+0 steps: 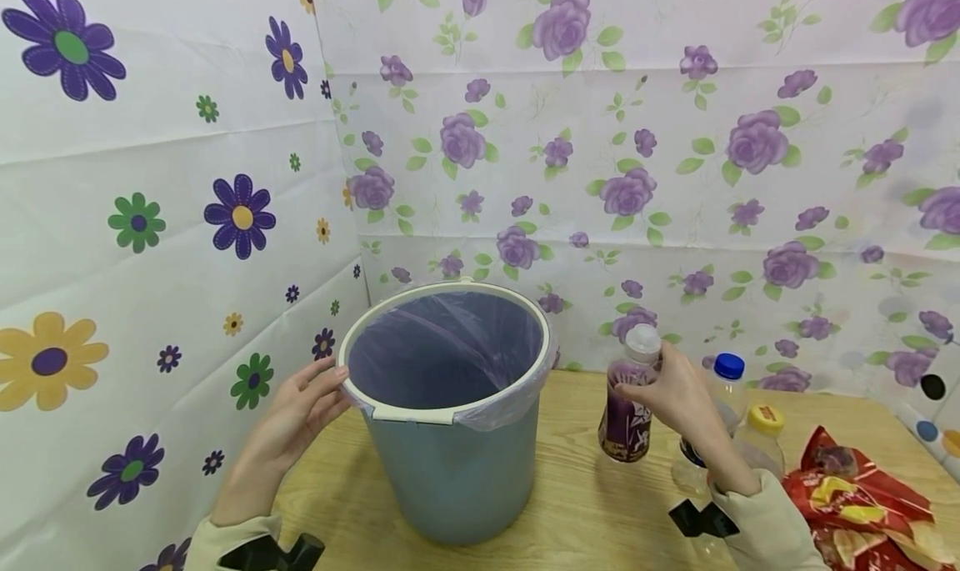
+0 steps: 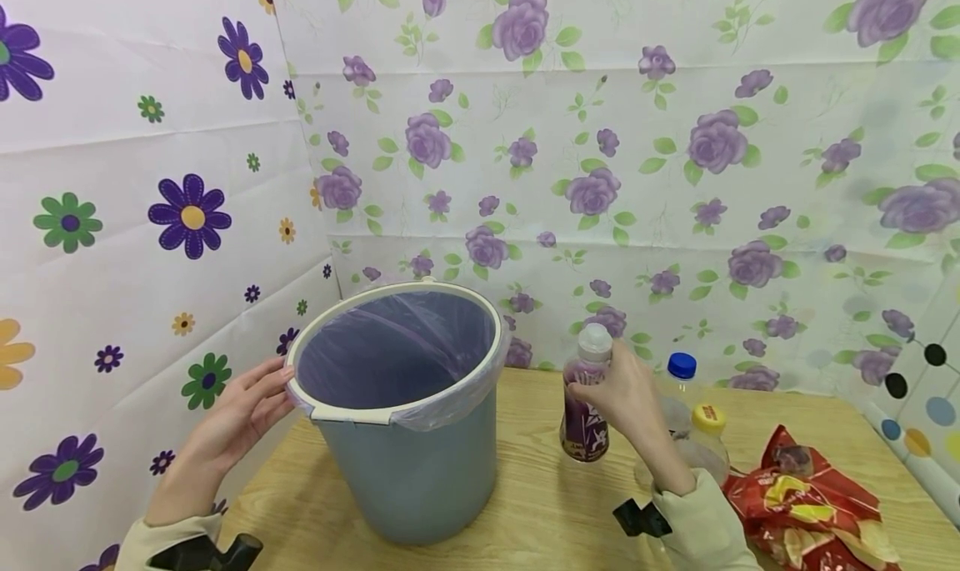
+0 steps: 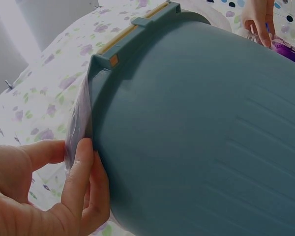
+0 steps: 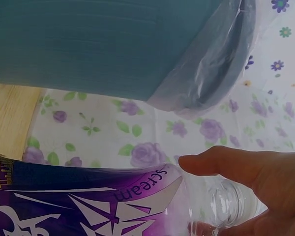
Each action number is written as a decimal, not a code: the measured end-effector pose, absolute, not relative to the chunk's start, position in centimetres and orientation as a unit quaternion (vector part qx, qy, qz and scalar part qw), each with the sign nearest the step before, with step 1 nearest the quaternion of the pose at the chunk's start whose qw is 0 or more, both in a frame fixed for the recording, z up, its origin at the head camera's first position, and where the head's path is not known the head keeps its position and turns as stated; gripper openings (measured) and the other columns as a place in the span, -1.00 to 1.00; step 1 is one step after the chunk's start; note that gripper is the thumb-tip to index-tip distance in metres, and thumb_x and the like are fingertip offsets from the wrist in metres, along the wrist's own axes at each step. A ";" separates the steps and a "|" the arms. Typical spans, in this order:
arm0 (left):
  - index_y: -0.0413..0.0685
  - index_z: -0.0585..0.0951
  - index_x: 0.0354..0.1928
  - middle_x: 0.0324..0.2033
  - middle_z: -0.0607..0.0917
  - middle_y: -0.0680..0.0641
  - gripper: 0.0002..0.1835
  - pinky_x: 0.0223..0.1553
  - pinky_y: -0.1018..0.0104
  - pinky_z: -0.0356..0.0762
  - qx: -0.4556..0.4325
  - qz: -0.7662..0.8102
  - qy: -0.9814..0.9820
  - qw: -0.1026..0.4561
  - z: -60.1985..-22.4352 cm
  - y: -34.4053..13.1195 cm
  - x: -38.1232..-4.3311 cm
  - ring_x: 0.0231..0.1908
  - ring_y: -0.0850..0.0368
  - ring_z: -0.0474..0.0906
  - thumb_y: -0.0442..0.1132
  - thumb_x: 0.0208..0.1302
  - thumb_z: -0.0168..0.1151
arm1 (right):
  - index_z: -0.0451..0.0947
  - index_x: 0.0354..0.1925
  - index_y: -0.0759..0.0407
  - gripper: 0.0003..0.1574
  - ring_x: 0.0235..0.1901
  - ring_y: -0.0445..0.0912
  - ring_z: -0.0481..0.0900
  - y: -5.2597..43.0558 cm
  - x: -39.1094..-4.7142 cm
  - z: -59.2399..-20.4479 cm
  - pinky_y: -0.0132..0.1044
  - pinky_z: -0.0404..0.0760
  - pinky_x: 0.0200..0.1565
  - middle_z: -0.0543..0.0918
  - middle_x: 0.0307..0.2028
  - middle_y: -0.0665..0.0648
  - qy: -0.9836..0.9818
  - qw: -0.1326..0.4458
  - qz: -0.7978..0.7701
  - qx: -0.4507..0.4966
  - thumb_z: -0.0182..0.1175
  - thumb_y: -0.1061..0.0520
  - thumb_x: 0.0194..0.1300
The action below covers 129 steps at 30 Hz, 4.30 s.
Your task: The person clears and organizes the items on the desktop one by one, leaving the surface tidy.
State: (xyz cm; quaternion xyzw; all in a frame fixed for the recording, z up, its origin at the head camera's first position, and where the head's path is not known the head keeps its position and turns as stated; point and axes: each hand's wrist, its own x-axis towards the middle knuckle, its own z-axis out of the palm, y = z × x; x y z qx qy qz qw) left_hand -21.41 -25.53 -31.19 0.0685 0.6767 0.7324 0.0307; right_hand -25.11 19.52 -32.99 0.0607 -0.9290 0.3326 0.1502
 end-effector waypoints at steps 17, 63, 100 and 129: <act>-0.29 -0.16 0.39 -0.02 0.52 0.07 -0.21 -0.03 0.51 0.54 0.064 0.736 0.674 0.031 -31.2 -25.5 -21.3 -0.05 0.31 0.56 -0.16 0.32 0.04 | 0.23 0.15 0.38 -0.06 -0.04 0.30 0.48 18.5 -24.3 -30.3 0.13 0.54 -0.13 0.50 0.00 0.44 -0.926 0.193 0.320 0.059 0.38 -0.07 -0.04; -0.31 -0.17 0.39 -0.04 0.54 0.08 -0.21 -0.02 0.50 0.54 0.069 0.740 0.669 0.032 -31.1 -25.5 -21.3 -0.05 0.31 0.56 -0.17 0.33 0.03 | 0.33 0.12 0.11 -0.29 -0.19 -0.13 0.50 15.3 -21.6 -19.0 -0.05 0.63 -0.10 0.58 -0.22 0.13 -0.789 0.427 0.417 0.148 0.30 -0.09 0.05; -0.28 -0.15 0.39 -0.03 0.54 0.09 -0.21 -0.03 0.51 0.54 0.066 0.732 0.678 0.030 -31.0 -25.6 -21.3 -0.04 0.32 0.56 -0.15 0.32 0.03 | 0.22 0.17 0.18 -0.19 0.04 -0.06 0.52 9.9 -22.4 -21.4 -0.18 0.63 -0.06 0.48 0.03 0.12 -0.750 0.355 0.454 0.325 0.38 0.11 0.00; -0.28 -0.15 0.39 -0.12 0.59 0.14 -0.21 -0.06 0.54 0.55 0.060 0.736 0.674 0.035 -31.0 -25.6 -21.3 -0.12 0.34 0.58 -0.17 0.32 0.04 | 0.44 0.08 0.13 -0.59 -0.06 -0.08 0.50 17.9 -20.0 -24.9 -0.75 0.45 -0.15 0.56 -0.02 0.13 -0.822 0.374 0.360 0.235 0.15 0.20 0.23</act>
